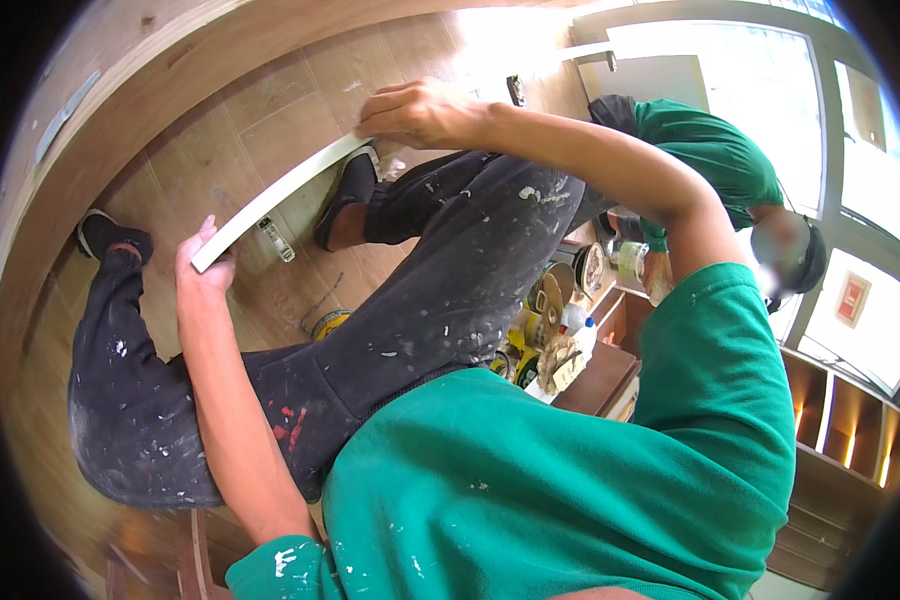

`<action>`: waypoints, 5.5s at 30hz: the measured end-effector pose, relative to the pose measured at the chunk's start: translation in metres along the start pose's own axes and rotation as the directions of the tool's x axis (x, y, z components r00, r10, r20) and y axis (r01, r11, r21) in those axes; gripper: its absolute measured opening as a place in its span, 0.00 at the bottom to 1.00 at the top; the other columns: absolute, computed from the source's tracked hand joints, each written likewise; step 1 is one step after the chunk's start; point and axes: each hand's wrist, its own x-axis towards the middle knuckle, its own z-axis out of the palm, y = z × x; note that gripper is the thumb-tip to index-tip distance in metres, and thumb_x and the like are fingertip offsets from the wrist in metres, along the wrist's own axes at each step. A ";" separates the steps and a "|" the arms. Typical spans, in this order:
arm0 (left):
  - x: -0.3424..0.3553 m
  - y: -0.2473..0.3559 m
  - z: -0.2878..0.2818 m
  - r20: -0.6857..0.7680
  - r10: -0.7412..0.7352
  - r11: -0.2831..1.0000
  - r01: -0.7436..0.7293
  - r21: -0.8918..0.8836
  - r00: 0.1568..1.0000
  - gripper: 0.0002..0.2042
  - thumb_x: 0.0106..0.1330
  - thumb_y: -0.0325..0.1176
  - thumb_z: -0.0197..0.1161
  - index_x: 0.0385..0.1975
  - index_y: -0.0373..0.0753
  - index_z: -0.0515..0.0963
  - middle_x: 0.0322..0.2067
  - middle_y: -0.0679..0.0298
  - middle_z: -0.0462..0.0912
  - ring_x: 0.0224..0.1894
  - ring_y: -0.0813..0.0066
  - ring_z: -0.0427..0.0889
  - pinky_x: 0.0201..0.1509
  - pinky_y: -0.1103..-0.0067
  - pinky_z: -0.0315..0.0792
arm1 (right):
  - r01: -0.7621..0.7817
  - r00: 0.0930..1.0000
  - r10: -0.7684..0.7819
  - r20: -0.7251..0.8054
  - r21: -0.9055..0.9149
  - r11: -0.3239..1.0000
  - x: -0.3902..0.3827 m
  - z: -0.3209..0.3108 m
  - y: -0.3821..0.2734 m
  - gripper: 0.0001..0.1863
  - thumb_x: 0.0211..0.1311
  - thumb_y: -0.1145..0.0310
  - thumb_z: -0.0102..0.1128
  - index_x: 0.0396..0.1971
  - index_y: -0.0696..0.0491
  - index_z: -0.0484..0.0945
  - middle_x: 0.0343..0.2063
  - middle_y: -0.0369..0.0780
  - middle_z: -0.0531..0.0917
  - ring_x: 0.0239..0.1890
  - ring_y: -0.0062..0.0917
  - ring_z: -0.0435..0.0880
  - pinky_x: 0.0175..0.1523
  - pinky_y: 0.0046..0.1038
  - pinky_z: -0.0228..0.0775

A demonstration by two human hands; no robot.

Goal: The person is sitting on the floor and applying a white strip of molding to the edge of a curved wooden structure. They use a cloth to wipe the surface and a scraper tool to smooth the strip into place.

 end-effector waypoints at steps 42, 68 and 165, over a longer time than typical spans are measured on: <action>0.000 -0.012 0.010 0.041 0.026 0.999 -0.025 -0.023 0.999 0.36 0.67 0.15 0.47 0.78 0.39 0.54 0.37 0.59 0.73 0.29 0.62 0.79 0.50 0.56 0.87 | 0.081 0.997 -0.081 -0.008 0.046 0.996 0.050 0.027 -0.034 0.11 0.60 0.73 0.65 0.43 0.53 0.84 0.40 0.38 0.83 0.45 0.33 0.86 0.45 0.35 0.86; 0.010 -0.011 0.009 0.014 0.035 0.999 -0.035 -0.009 0.999 0.27 0.71 0.18 0.46 0.72 0.33 0.60 0.47 0.54 0.72 0.46 0.46 0.83 0.58 0.44 0.84 | -0.013 0.998 0.018 0.059 -0.072 0.997 -0.034 -0.015 0.012 0.14 0.59 0.72 0.69 0.46 0.55 0.85 0.42 0.38 0.85 0.46 0.33 0.87 0.49 0.34 0.85; 0.027 -0.010 0.015 0.035 -0.036 0.983 0.041 -0.178 0.999 0.05 0.80 0.25 0.44 0.47 0.31 0.65 0.30 0.63 0.73 0.27 0.63 0.76 0.54 0.30 0.79 | 0.247 0.968 -0.237 0.080 -0.159 0.956 0.081 0.030 -0.057 0.11 0.60 0.68 0.63 0.42 0.52 0.83 0.40 0.34 0.81 0.51 0.28 0.81 0.51 0.30 0.86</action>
